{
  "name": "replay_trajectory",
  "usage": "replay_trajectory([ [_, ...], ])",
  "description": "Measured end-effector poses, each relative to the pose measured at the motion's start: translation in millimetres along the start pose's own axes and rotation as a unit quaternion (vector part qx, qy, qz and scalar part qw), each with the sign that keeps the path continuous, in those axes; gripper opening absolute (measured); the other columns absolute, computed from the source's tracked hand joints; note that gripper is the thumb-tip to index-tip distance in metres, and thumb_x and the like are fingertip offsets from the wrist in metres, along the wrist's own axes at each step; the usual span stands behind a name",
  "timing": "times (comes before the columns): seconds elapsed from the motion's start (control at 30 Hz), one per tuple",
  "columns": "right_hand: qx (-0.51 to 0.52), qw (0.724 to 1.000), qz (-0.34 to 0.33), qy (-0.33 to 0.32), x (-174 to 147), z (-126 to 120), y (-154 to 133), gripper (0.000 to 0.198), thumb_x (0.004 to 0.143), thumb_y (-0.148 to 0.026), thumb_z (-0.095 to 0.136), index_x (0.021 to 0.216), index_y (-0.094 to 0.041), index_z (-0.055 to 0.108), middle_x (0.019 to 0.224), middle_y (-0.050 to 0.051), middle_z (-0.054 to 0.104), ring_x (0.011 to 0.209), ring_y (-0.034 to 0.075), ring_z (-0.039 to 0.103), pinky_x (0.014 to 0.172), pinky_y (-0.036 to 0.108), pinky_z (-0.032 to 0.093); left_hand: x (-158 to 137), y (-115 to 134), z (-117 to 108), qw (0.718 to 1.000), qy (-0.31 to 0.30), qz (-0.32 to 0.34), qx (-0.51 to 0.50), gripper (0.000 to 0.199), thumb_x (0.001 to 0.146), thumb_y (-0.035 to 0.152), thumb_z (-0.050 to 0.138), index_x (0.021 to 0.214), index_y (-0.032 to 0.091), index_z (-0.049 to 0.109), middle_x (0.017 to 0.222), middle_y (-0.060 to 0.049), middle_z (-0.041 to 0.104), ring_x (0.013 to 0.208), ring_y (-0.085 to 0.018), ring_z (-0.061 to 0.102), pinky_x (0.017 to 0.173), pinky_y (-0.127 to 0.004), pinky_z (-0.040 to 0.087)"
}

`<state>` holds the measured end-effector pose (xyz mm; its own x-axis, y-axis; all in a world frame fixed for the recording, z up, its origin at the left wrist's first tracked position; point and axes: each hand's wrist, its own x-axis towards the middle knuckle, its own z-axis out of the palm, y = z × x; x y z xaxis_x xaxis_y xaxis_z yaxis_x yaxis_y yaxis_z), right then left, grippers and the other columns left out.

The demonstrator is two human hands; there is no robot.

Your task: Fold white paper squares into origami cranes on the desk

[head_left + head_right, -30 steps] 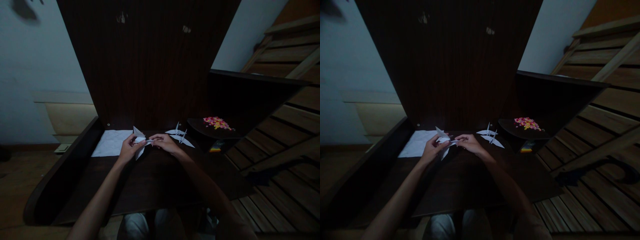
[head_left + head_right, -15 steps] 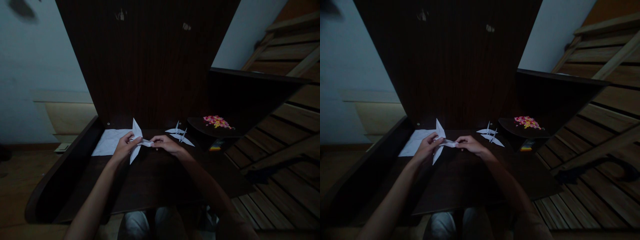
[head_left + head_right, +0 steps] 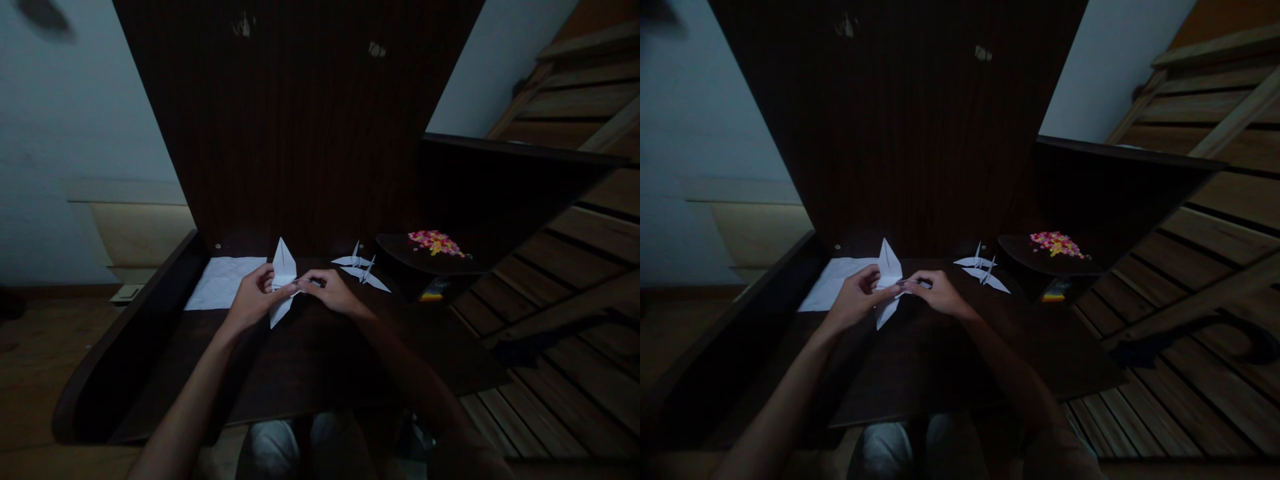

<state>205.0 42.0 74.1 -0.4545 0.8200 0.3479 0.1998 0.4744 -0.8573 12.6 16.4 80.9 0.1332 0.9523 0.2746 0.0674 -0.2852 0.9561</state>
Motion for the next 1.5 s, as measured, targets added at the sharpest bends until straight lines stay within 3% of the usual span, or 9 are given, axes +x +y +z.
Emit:
replay_trajectory([
  [0.3,-0.152,0.984,-0.003,0.089,-5,6,-10,0.021,0.086,-0.033,0.057,0.081,-0.018,0.071,0.08,0.003,0.071,0.074,0.017,0.062,0.071,0.028,0.045,1,-8,-4,0.99,0.089,0.02,0.103,0.039,0.069,0.043,0.074,0.096,0.016,0.065,0.088,-0.005,0.07,0.077,-0.019,0.065,0.07,-0.031,0.052],
  [0.5,-0.226,0.971,-0.005,0.08,-9,8,-21,0.017,0.084,-0.028,0.06,0.075,-0.019,0.07,0.075,0.003,0.069,0.07,0.016,0.06,0.07,0.028,0.043,-3,-8,-2,0.959,0.13,0.083,0.239,0.042,0.074,0.04,0.07,0.108,0.019,0.06,0.101,-0.008,0.07,0.085,-0.022,0.066,0.077,-0.035,0.053],
  [0.63,-0.104,0.993,0.043,0.038,-7,7,-18,0.021,0.082,-0.037,0.063,0.08,-0.017,0.07,0.073,0.002,0.068,0.064,0.013,0.058,0.059,0.024,0.043,-6,-3,2,0.946,0.113,0.132,0.275,0.037,0.078,0.034,0.067,0.109,0.02,0.053,0.106,-0.008,0.067,0.093,-0.022,0.066,0.08,-0.034,0.053],
  [0.77,0.043,0.996,0.045,0.06,-2,8,-6,0.043,0.074,-0.038,0.071,0.112,-0.02,0.062,0.096,0.004,0.069,0.073,0.013,0.062,0.064,0.024,0.048,-9,1,4,0.949,0.002,0.177,0.26,0.044,0.081,0.032,0.064,0.119,0.02,0.046,0.114,-0.01,0.065,0.102,-0.023,0.065,0.086,-0.035,0.052],
  [0.9,0.062,0.994,0.012,0.094,-1,10,1,0.027,0.08,-0.035,0.065,0.1,-0.018,0.067,0.094,0.006,0.067,0.08,0.016,0.063,0.069,0.027,0.051,-7,1,2,0.936,-0.027,0.189,0.297,0.051,0.084,0.033,0.063,0.128,0.021,0.041,0.119,-0.01,0.063,0.105,-0.022,0.064,0.089,-0.034,0.051],
  [1.03,-0.053,0.988,-0.034,0.138,-4,12,-5,0.014,0.083,-0.03,0.061,0.083,-0.017,0.068,0.085,0.004,0.063,0.076,0.015,0.06,0.064,0.026,0.049,-2,-3,0,0.894,-0.025,0.221,0.389,0.045,0.086,0.037,0.06,0.126,0.019,0.046,0.113,-0.01,0.064,0.098,-0.023,0.062,0.086,-0.036,0.049],
  [1.27,-0.221,0.949,-0.125,0.189,-6,22,-13,0.014,0.088,-0.021,0.055,0.077,-0.018,0.062,0.078,0.004,0.061,0.071,0.015,0.057,0.065,0.027,0.046,1,2,7,0.77,0.008,0.252,0.586,0.027,0.085,0.034,0.06,0.105,0.017,0.062,0.1,-0.012,0.065,0.095,-0.031,0.052,0.079,-0.043,0.043],
  [1.37,-0.251,0.939,-0.139,0.191,-5,25,-12,0.015,0.09,-0.019,0.052,0.077,-0.019,0.06,0.08,0.005,0.061,0.073,0.016,0.058,0.068,0.027,0.046,0,4,9,0.748,0.019,0.26,0.61,0.022,0.084,0.034,0.06,0.099,0.018,0.064,0.098,-0.013,0.065,0.094,-0.032,0.051,0.076,-0.043,0.04],
  [1.5,-0.268,0.931,-0.137,0.208,-3,27,-13,0.018,0.09,-0.019,0.051,0.073,-0.019,0.057,0.077,0.004,0.059,0.07,0.015,0.056,0.066,0.027,0.045,-2,4,11,0.744,0.057,0.258,0.614,0.02,0.084,0.032,0.061,0.098,0.018,0.064,0.095,-0.012,0.065,0.091,-0.032,0.051,0.074,-0.043,0.037],
])
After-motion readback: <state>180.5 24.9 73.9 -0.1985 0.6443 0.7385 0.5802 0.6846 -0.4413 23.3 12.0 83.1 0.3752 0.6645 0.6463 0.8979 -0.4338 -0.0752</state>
